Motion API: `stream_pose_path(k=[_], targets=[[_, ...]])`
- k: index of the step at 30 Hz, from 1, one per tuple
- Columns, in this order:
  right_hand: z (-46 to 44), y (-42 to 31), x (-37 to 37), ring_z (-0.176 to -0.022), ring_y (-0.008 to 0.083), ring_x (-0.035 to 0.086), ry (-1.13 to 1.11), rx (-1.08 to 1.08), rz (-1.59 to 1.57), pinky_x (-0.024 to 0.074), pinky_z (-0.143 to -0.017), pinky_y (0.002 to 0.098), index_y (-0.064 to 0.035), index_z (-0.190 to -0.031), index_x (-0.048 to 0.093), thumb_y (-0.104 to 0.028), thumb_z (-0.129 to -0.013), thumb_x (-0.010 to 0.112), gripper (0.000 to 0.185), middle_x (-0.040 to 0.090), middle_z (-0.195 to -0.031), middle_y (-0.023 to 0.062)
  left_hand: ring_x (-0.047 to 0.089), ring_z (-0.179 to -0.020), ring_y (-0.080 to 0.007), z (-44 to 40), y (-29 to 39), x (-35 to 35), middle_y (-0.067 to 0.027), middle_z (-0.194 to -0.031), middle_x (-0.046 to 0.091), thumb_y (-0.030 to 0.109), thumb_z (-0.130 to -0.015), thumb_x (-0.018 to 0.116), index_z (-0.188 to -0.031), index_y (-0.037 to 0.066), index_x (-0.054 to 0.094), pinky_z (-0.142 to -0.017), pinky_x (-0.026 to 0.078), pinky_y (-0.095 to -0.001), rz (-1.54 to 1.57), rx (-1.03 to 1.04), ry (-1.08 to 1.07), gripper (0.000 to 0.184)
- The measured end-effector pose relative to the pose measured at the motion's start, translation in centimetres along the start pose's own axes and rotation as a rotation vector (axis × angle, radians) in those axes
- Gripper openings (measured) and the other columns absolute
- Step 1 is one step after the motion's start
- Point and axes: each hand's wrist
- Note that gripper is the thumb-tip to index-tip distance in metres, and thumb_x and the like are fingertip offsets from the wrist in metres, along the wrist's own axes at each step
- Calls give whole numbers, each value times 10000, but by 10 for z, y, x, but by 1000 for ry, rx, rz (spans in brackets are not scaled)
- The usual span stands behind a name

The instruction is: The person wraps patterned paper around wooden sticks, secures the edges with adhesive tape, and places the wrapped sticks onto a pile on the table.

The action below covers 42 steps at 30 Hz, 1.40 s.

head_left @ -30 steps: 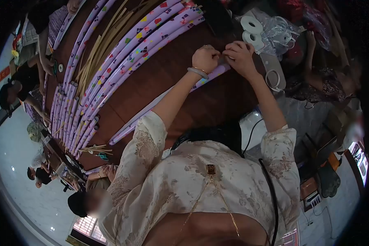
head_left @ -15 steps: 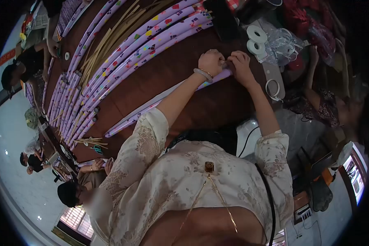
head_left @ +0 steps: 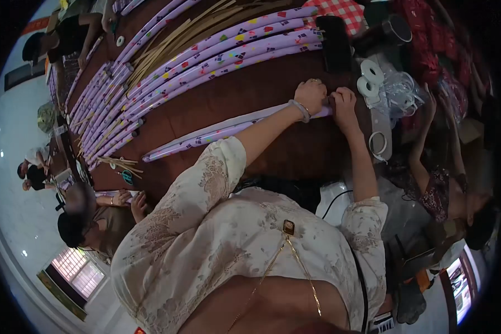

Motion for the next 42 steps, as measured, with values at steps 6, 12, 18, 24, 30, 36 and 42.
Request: stream_pose_path(k=[6,12,18,24,30,36,42], targets=[[0,7,6,-989,324,448,128,-8,54,351,-861,435,-31,-1009,465,16,-764,591,279,437,-1018,131,527,-915,-250,2,3,1,-88,-936,556,129,-725,570,-848,69,609,-779,429,-361,-107,-30,-5,143],[9,-1,-25,-982,285,462,268,-9,90,392,-829,373,-38,-1014,489,-94,-844,571,197,441,-1040,119,522,-919,-262,6,-10,5,-125,-1018,512,120,-777,556,-989,114,572,-800,426,-341,17,40,-32,213],[19,-1,-25,-1053,287,405,72,373,-127,390,-861,374,-7,-1050,484,-93,-847,562,233,365,-1161,140,538,-920,-286,15,11,-3,-128,-1021,518,139,-759,617,-1169,82,464,-752,472,-371,88,-150,139,442],[14,-13,-39,-1080,311,367,70,423,-85,368,-898,369,7,-1113,465,-135,-832,593,339,331,-1174,172,542,-935,-296,35,4,-12,-140,-1039,536,163,-778,600,-1174,67,469,-772,473,-370,261,-137,148,428],[21,-1,-39,-1205,366,297,-79,209,-40,286,-998,396,48,-1314,259,-97,-808,543,598,216,-1292,208,522,-1008,-290,97,-58,-49,-139,-1065,557,73,-743,577,-1042,24,551,-877,419,-369,161,56,545,303],[12,-23,-56,-1151,295,377,78,447,-188,349,-938,364,-66,-1178,518,-69,-851,465,331,325,-1255,157,516,-1000,-309,145,-163,-128,-120,-1026,572,31,-756,533,-976,62,582,-842,428,-393,-127,46,836,227],[-93,-83,-18,-732,232,542,472,455,-109,452,-631,324,-58,-898,631,-112,-829,577,103,521,-897,93,515,-1002,-291,148,-234,-162,-70,-1010,585,122,-714,638,-965,116,638,-878,404,-391,-210,-49,884,251]])
Point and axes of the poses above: each hand's wrist, its own z-axis away from the middle knuckle, its own x-axis out of the palm, y = z × x
